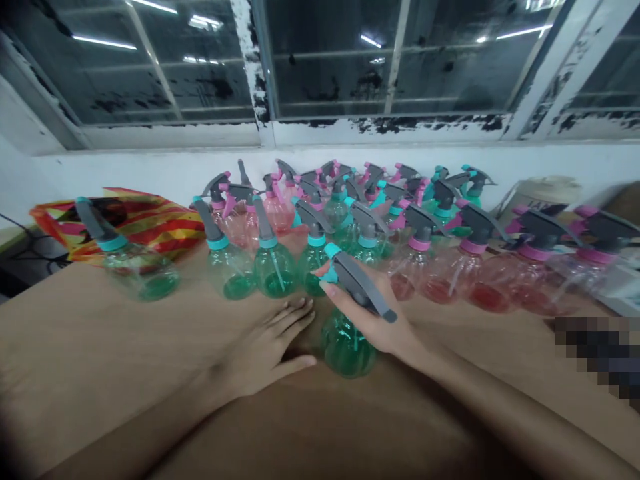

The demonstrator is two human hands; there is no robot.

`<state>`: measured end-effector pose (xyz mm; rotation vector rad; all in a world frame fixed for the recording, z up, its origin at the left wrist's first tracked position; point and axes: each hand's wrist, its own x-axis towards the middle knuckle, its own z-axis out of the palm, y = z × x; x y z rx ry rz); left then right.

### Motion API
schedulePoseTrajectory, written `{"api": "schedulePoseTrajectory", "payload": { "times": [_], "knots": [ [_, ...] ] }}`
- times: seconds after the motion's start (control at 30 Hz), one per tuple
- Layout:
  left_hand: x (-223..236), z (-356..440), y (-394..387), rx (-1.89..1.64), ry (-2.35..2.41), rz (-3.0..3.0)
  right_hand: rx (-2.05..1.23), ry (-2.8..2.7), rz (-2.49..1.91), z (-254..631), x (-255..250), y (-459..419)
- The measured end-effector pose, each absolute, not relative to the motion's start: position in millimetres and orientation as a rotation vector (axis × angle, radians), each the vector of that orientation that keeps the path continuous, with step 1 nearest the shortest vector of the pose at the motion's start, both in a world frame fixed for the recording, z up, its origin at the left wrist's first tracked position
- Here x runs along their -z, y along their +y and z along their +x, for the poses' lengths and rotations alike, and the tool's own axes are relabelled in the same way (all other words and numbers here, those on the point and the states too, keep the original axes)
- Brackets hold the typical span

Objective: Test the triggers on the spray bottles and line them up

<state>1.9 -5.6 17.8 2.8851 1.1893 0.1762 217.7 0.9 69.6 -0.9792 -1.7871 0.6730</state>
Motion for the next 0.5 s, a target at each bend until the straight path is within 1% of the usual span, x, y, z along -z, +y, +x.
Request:
{"api": "schedulePoseTrajectory", "payload": {
  "times": [0.33, 0.5],
  "knots": [
    [-16.4, 0.5, -5.6, -0.192, 1.172, 2.919, -0.635, -1.716, -1.005, 218.3, -63.9, -4.7],
    [-16.9, -0.2, -5.8, -0.174, 1.171, 2.910, -0.691, -1.716, -0.965, 217.7, -64.6, -1.9]
  ]
}}
